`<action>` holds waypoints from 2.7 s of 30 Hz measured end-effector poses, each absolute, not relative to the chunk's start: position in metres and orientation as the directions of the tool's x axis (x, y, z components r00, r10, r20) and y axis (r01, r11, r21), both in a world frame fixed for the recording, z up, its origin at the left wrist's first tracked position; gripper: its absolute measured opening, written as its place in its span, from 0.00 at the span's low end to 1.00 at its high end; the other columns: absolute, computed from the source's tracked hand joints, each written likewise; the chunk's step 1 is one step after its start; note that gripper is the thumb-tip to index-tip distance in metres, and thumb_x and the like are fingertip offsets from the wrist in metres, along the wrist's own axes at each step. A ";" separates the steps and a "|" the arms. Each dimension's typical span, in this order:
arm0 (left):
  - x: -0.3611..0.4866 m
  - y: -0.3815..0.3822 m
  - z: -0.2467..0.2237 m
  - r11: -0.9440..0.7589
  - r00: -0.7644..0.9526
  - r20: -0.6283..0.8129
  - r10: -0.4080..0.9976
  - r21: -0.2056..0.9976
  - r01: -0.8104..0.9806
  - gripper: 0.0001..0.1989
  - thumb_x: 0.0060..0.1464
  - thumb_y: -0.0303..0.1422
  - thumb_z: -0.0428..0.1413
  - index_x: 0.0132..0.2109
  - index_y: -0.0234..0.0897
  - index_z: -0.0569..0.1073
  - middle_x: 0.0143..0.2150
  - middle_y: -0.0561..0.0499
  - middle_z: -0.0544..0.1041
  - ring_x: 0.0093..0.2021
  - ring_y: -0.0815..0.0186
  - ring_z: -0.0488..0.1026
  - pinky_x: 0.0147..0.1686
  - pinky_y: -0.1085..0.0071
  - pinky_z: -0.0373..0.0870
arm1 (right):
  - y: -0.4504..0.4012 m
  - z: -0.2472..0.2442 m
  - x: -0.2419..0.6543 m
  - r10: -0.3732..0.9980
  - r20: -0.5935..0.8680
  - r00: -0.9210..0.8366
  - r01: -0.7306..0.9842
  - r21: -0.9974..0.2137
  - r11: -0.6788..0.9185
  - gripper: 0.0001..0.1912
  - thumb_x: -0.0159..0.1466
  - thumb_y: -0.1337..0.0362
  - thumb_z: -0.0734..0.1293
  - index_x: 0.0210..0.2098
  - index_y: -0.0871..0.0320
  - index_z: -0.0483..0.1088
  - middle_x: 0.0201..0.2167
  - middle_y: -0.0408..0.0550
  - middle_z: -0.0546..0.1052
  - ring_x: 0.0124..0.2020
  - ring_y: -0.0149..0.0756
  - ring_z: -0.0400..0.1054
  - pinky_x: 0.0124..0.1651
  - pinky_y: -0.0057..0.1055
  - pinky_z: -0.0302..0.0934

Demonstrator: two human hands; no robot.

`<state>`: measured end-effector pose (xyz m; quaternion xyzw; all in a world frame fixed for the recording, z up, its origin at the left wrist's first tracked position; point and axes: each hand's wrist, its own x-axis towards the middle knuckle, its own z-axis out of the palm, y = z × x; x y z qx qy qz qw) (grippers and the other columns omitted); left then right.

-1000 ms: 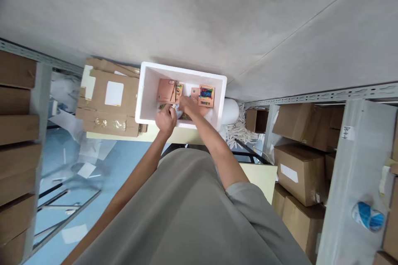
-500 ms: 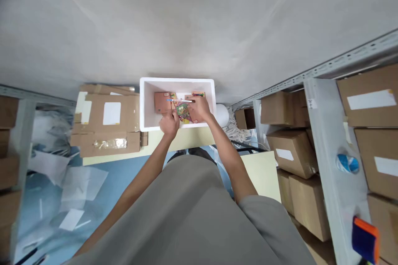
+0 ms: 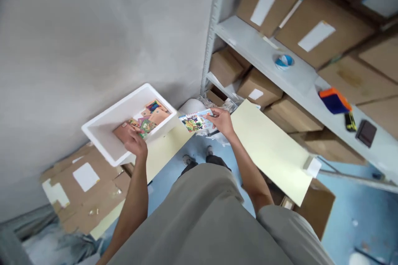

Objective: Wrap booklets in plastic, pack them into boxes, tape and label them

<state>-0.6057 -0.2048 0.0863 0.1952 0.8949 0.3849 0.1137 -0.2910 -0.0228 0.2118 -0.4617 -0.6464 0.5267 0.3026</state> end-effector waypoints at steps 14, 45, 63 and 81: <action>-0.221 -0.061 0.134 0.242 -0.036 -0.244 0.969 0.970 -0.036 0.23 0.53 0.52 0.69 0.43 0.37 0.83 0.36 0.51 0.83 0.36 0.63 0.79 0.38 0.71 0.75 | 0.004 0.194 -0.011 0.994 0.076 -0.076 0.571 -0.814 0.106 0.26 0.63 0.55 0.78 0.60 0.49 0.82 0.45 0.45 0.87 0.33 0.39 0.78 0.46 0.37 0.74; 0.003 -0.034 0.138 0.317 0.107 -0.298 0.948 0.887 -0.337 0.23 0.54 0.50 0.72 0.45 0.35 0.85 0.46 0.43 0.87 0.46 0.59 0.85 0.53 0.62 0.81 | -0.054 0.154 0.164 0.907 -0.069 0.416 -0.171 -0.985 0.004 0.35 0.66 0.35 0.71 0.58 0.56 0.81 0.52 0.52 0.86 0.50 0.51 0.83 0.51 0.43 0.79; 0.000 -0.047 0.157 -0.105 0.047 0.100 0.994 0.987 0.123 0.25 0.62 0.48 0.67 0.60 0.41 0.83 0.64 0.41 0.81 0.63 0.52 0.79 0.60 0.56 0.79 | -0.067 0.169 0.155 0.905 0.017 0.425 -0.110 -0.991 0.071 0.27 0.68 0.39 0.71 0.46 0.57 0.83 0.37 0.46 0.85 0.42 0.42 0.79 0.43 0.33 0.75; -0.011 -0.054 0.151 0.094 -0.070 -0.103 0.992 0.988 -0.125 0.25 0.58 0.49 0.69 0.54 0.36 0.86 0.51 0.42 0.87 0.52 0.53 0.84 0.58 0.57 0.80 | -0.070 0.165 0.138 0.895 0.043 0.444 -0.007 -0.999 0.052 0.33 0.69 0.38 0.70 0.62 0.53 0.80 0.64 0.51 0.79 0.67 0.50 0.75 0.71 0.49 0.70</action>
